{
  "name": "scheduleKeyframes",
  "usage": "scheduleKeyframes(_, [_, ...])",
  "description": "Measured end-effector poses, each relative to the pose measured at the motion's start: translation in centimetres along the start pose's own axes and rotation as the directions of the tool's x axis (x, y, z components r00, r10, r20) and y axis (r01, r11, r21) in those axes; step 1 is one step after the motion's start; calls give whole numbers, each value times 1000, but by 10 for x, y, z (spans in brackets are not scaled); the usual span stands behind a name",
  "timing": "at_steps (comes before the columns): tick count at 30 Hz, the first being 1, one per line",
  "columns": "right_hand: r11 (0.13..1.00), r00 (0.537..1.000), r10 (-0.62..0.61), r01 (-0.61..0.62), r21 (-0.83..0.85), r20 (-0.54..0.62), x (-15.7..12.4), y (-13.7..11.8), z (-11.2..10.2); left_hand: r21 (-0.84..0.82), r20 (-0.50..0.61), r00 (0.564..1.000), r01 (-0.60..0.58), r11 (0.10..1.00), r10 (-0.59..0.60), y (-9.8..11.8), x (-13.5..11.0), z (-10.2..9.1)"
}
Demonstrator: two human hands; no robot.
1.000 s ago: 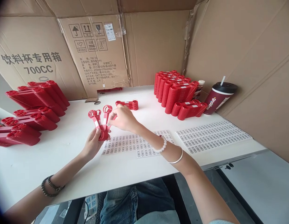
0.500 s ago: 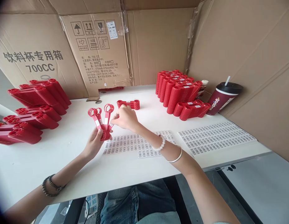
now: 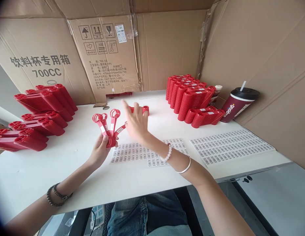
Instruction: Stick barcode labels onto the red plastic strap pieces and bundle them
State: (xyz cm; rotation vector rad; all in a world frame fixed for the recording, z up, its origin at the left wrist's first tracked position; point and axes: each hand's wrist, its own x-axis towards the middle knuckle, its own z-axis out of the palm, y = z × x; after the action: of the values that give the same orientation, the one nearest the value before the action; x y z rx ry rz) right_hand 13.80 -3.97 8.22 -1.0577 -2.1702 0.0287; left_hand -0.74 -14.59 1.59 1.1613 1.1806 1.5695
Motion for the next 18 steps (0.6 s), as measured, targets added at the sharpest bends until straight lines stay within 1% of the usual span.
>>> scheduleKeyframes(2, [998, 999, 53, -53, 46, -5, 8, 10, 0, -23, 3, 1000, 9, 1000, -9, 0, 1, -1])
scheduleKeyframes(4, [976, 997, 71, -78, 204, 42, 16, 20, 0, -22, 10, 1000, 16, 1000, -16, 0, 2, -1])
scheduleKeyframes(7, [880, 997, -15, -25, 475, 81, 25, 27, 2, 18, 43, 999, 18, 1000, -18, 2, 1, -1])
scheduleKeyframes(9, [816, 992, -96, 29, 577, 85, 26, 26, 4, 51, 76, 997, 13, 999, -17, 2, 0, 0])
scheduleKeyframes(12, [768, 979, -180, 77, 635, 99, 24, 20, 6, 85, 120, 993, -2, 996, -8, 2, -2, 1])
scheduleKeyframes(14, [755, 973, -207, 95, 649, 99, 22, 18, 5, 89, 136, 991, -8, 996, -4, 1, -3, 1])
scheduleKeyframes(16, [758, 973, -214, 112, 642, 83, 22, 16, 2, 79, 144, 990, -1, 997, -10, 0, -2, 1])
scheduleKeyframes(18, [779, 975, -214, 130, 613, 66, 21, 16, -1, 52, 146, 989, 20, 998, -28, 0, -2, 0])
